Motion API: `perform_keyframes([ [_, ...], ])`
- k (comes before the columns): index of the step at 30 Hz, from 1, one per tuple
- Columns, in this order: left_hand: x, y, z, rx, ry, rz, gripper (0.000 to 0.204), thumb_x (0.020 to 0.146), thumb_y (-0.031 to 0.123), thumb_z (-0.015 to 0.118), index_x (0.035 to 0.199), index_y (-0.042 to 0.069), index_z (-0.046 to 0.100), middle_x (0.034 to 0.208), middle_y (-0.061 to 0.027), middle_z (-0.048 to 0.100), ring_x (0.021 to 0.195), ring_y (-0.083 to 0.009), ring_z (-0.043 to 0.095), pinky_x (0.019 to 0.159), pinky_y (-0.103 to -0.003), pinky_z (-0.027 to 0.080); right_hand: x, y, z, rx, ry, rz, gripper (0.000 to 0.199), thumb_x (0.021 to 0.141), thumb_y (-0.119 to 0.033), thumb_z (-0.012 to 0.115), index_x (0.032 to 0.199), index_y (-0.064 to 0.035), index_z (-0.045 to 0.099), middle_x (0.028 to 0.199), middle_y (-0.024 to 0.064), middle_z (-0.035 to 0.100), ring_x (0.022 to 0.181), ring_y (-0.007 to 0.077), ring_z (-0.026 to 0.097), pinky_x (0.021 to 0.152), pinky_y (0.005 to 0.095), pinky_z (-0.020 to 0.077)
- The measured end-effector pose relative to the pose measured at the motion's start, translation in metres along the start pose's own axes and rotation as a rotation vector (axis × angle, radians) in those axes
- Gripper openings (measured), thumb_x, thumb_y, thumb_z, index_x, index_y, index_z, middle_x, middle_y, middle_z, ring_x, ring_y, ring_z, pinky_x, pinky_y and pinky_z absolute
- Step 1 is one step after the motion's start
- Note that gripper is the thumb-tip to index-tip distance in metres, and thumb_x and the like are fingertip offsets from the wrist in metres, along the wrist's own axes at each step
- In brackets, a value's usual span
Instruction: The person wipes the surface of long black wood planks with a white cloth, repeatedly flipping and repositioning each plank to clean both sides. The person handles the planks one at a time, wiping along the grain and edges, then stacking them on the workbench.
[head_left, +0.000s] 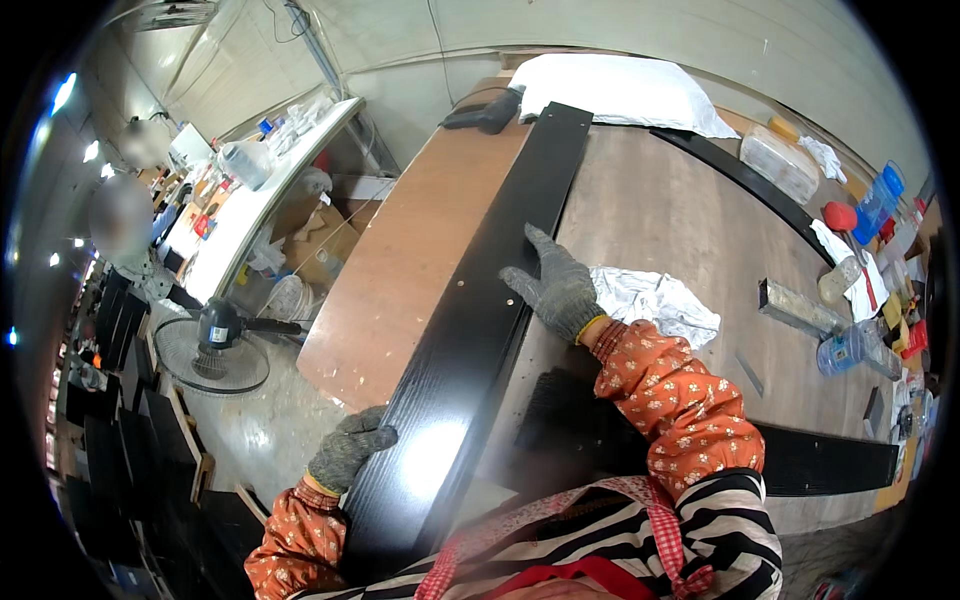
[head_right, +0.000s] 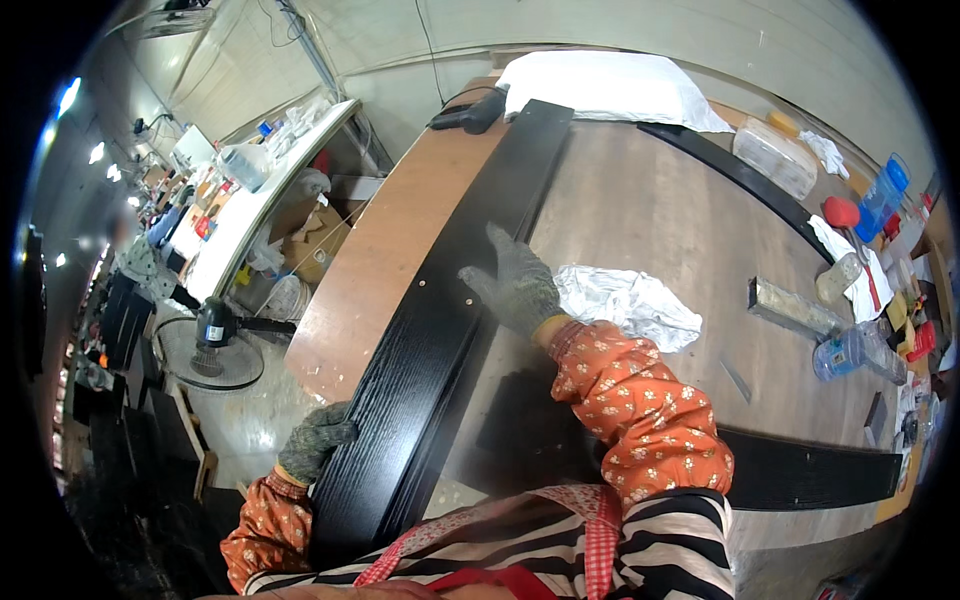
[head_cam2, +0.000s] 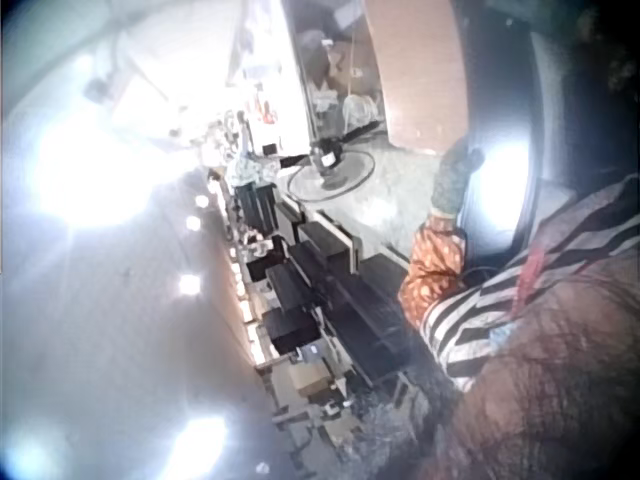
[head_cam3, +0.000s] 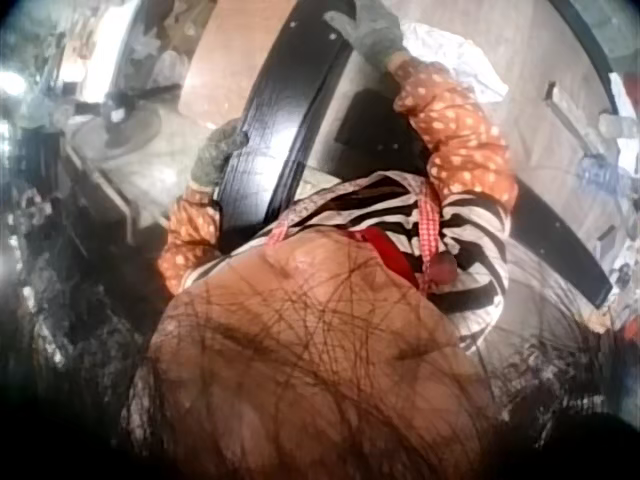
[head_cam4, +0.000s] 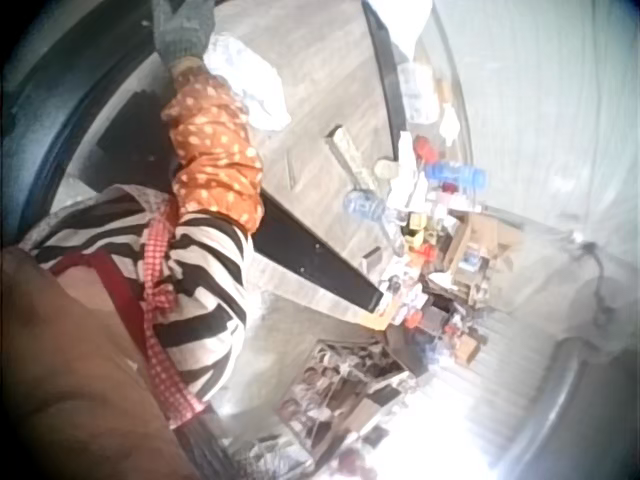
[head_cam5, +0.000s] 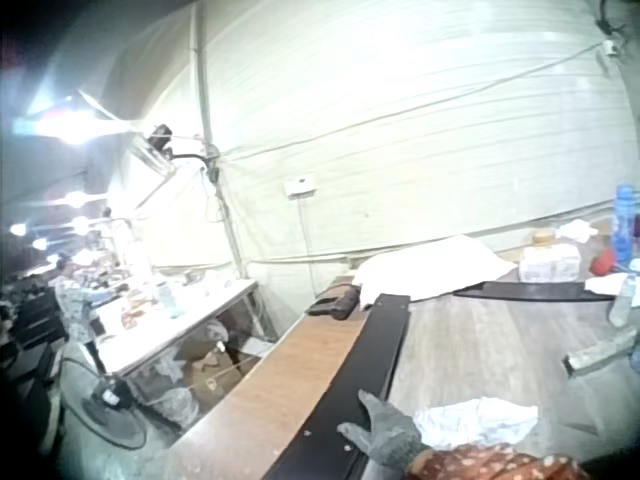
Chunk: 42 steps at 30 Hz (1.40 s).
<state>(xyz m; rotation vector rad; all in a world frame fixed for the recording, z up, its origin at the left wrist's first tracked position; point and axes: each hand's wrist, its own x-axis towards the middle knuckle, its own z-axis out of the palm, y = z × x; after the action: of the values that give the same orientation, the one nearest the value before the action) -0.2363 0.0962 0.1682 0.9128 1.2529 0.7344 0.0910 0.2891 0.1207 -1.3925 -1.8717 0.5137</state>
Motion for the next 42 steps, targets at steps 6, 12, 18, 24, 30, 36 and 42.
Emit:
perform_keyframes([
  [6,-0.019,0.008,-0.028,0.192,0.011,-0.114,0.043,0.086,0.013,0.068,0.126,-0.003,0.063,0.109,-0.0056,0.070,0.097,-0.0150,0.063,0.089,-0.030,0.049,0.010,0.021,-0.002,0.677,-0.177,0.605,0.070,0.079,-0.028,0.079,0.135,0.0010,0.047,0.112,0.0189,0.064,0.100,0.0258,0.065,0.090,0.0363,0.0516],
  [12,-0.053,-0.021,-0.112,0.889,0.210,-0.110,0.033,0.091,0.024,0.067,0.115,0.000,0.069,0.101,-0.0093,0.073,0.092,-0.0160,0.066,0.082,-0.030,0.051,-0.031,-0.028,-0.030,0.181,-0.603,-0.015,0.054,0.086,-0.029,0.070,0.132,-0.0057,0.054,0.116,0.0169,0.066,0.098,0.0339,0.067,0.084,0.0409,0.0538],
  [18,-0.079,-0.060,-0.107,0.972,0.549,0.003,0.033,0.093,0.033,0.064,0.082,0.002,0.071,0.069,-0.0122,0.068,0.063,-0.0234,0.061,0.063,-0.037,0.047,-0.032,-0.062,-0.013,-0.271,-0.470,-0.689,0.056,0.095,-0.047,0.054,0.135,-0.0089,0.055,0.136,0.0167,0.055,0.127,0.0342,0.051,0.105,0.0477,0.0386],
  [24,-0.089,-0.083,-0.112,0.958,0.617,0.133,0.036,0.091,0.033,0.064,0.075,0.001,0.068,0.067,-0.0173,0.065,0.061,-0.0308,0.062,0.060,-0.042,0.046,0.088,0.117,-0.061,-0.674,0.166,-0.911,0.026,0.083,-0.025,0.065,0.107,-0.0179,0.072,0.122,0.0122,0.064,0.105,0.0306,0.064,0.097,0.0438,0.0465],
  [30,-0.088,-0.079,-0.101,0.988,0.618,0.174,0.036,0.095,0.031,0.060,0.077,0.000,0.068,0.066,-0.0162,0.064,0.061,-0.0283,0.062,0.060,-0.041,0.047,0.121,0.228,-0.178,-0.665,0.115,0.648,0.077,0.097,-0.064,0.030,0.146,-0.0068,0.043,0.145,0.0247,0.046,0.133,0.0375,0.047,0.111,0.0452,0.0359],
  [36,-0.085,-0.059,-0.075,1.177,0.729,0.057,0.044,0.096,0.040,0.056,0.083,0.000,0.070,0.075,-0.0203,0.067,0.069,-0.0347,0.064,0.064,-0.043,0.047,0.111,0.157,-0.110,-0.575,0.232,0.224,0.070,0.096,-0.062,0.040,0.142,-0.0103,0.050,0.146,0.0218,0.047,0.135,0.0396,0.044,0.109,0.0494,0.0364],
  [42,-0.084,-0.054,-0.066,1.112,0.770,0.149,0.043,0.096,0.038,0.056,0.082,0.000,0.070,0.071,-0.0219,0.064,0.065,-0.0391,0.062,0.061,-0.046,0.045,0.072,0.025,-0.053,-0.661,-0.216,-0.593,0.027,0.085,-0.038,0.062,0.105,-0.0205,0.070,0.112,0.0089,0.063,0.109,0.0295,0.058,0.085,0.0453,0.0484],
])
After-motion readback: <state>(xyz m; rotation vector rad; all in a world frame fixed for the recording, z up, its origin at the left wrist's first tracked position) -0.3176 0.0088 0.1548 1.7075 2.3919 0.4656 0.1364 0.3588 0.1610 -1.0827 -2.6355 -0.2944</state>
